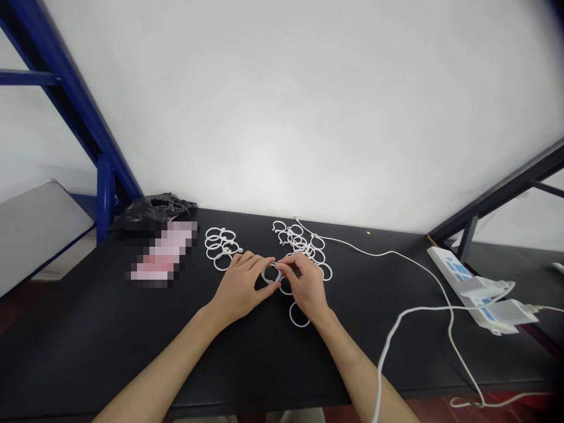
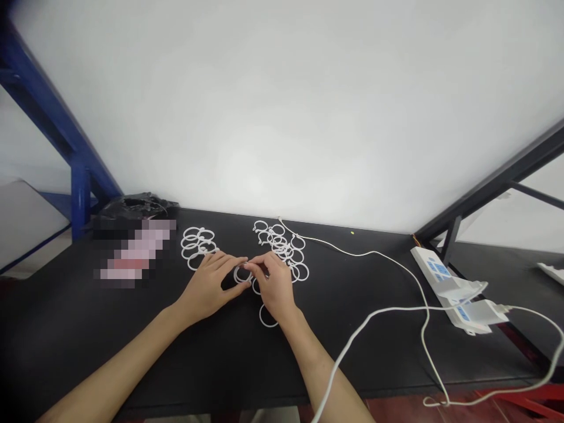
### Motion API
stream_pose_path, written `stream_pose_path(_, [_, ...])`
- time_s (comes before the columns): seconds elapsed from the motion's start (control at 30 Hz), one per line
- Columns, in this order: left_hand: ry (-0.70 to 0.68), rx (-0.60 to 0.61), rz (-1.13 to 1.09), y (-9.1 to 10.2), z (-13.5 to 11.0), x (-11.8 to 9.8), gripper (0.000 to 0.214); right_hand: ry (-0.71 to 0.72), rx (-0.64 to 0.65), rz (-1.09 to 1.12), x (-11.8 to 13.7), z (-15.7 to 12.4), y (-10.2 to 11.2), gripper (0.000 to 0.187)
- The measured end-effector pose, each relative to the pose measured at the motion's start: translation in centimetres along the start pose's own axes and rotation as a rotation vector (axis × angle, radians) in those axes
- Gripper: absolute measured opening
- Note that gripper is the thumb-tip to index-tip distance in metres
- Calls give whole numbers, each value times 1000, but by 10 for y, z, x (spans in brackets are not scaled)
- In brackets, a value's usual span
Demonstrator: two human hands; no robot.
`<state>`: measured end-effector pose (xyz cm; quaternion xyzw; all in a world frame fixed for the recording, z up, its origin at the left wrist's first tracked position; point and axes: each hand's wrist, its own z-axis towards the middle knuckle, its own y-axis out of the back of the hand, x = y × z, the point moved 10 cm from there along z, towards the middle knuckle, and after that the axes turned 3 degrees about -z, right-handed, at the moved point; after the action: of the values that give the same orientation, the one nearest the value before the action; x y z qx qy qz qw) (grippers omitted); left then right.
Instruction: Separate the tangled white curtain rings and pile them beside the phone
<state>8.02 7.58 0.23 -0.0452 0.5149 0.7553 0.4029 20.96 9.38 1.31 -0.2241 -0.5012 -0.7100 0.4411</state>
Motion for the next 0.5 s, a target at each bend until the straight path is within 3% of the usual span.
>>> stream_pose_path(0.2, [11, -34, -57, 5, 0, 0, 33, 16, 57, 36, 4, 2, -3, 9])
stream_pose_path(0.37, [40, -6, -141, 2, 1, 0, 30, -5, 40, 21, -2, 2, -4, 16])
stream_pose_path(0.5, [66, 3, -125, 4, 2, 5, 30, 47, 16, -8, 1, 0, -4, 8])
